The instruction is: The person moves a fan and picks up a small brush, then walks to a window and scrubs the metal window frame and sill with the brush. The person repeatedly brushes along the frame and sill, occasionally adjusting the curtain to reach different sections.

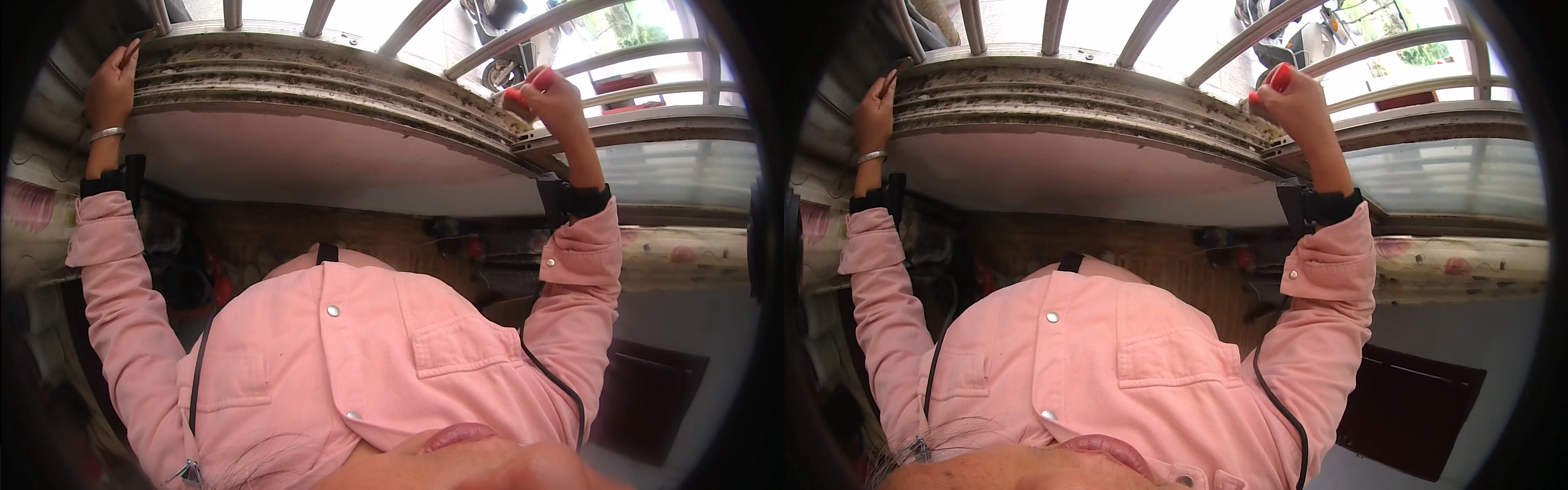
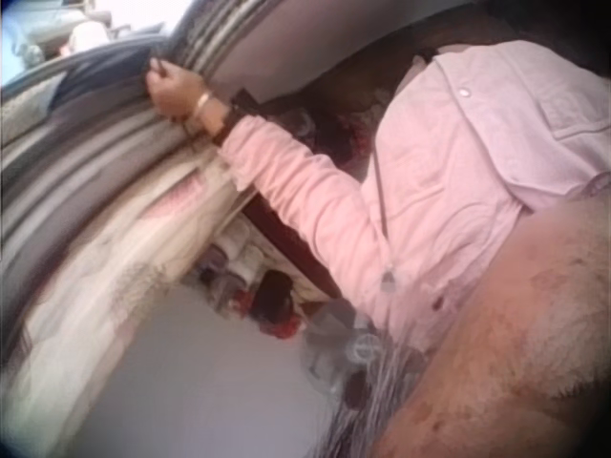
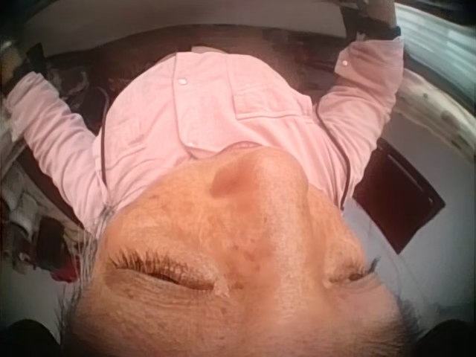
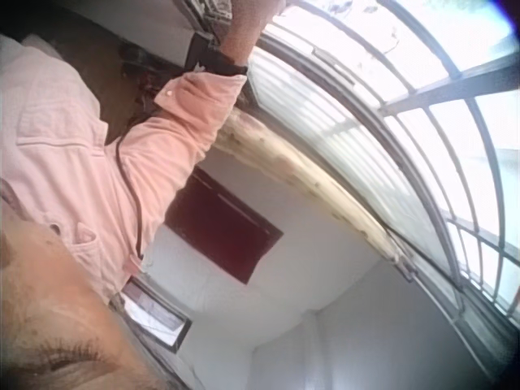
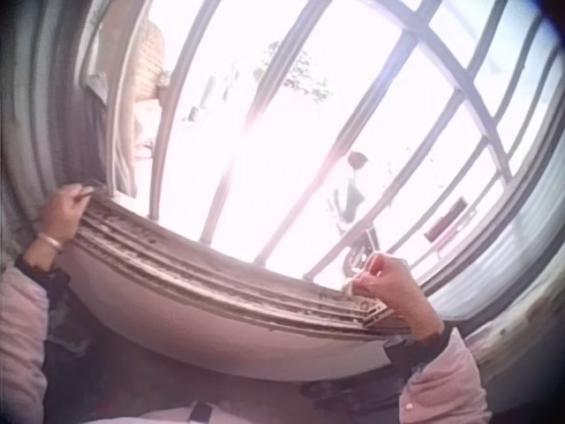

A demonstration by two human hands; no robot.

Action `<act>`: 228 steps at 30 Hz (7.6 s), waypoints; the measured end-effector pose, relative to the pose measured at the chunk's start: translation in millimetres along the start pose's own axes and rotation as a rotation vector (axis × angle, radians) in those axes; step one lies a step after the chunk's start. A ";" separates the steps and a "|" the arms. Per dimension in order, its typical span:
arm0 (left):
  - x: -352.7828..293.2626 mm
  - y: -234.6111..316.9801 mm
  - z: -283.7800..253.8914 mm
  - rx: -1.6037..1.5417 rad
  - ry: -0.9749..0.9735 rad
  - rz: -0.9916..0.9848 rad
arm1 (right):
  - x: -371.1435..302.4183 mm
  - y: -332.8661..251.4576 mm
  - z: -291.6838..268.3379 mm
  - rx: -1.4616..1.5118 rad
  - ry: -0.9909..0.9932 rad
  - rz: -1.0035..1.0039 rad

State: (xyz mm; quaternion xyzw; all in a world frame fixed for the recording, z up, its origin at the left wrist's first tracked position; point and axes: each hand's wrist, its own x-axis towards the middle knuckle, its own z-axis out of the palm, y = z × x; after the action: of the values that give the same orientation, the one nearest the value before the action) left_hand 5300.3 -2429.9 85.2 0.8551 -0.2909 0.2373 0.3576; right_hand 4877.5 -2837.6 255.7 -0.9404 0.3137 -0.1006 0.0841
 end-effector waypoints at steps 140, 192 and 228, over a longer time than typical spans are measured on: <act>2.3 -8.1 6.1 0.057 -0.149 -0.097 | -38.5 -12.8 30.8 0.275 0.277 -0.247; -5.8 -0.5 7.2 0.108 0.030 0.015 | -21.8 -74.6 40.9 0.137 0.096 -0.362; 1.5 17.1 -5.0 0.155 -0.058 -0.086 | -9.2 -126.7 34.2 -0.049 -0.083 -0.302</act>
State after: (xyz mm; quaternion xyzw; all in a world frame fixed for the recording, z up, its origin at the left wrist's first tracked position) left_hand 5289.0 -2436.5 97.4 0.8984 -0.2449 0.2188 0.2915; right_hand 4951.1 -2728.8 249.5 -0.9820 0.1672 -0.0656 0.0580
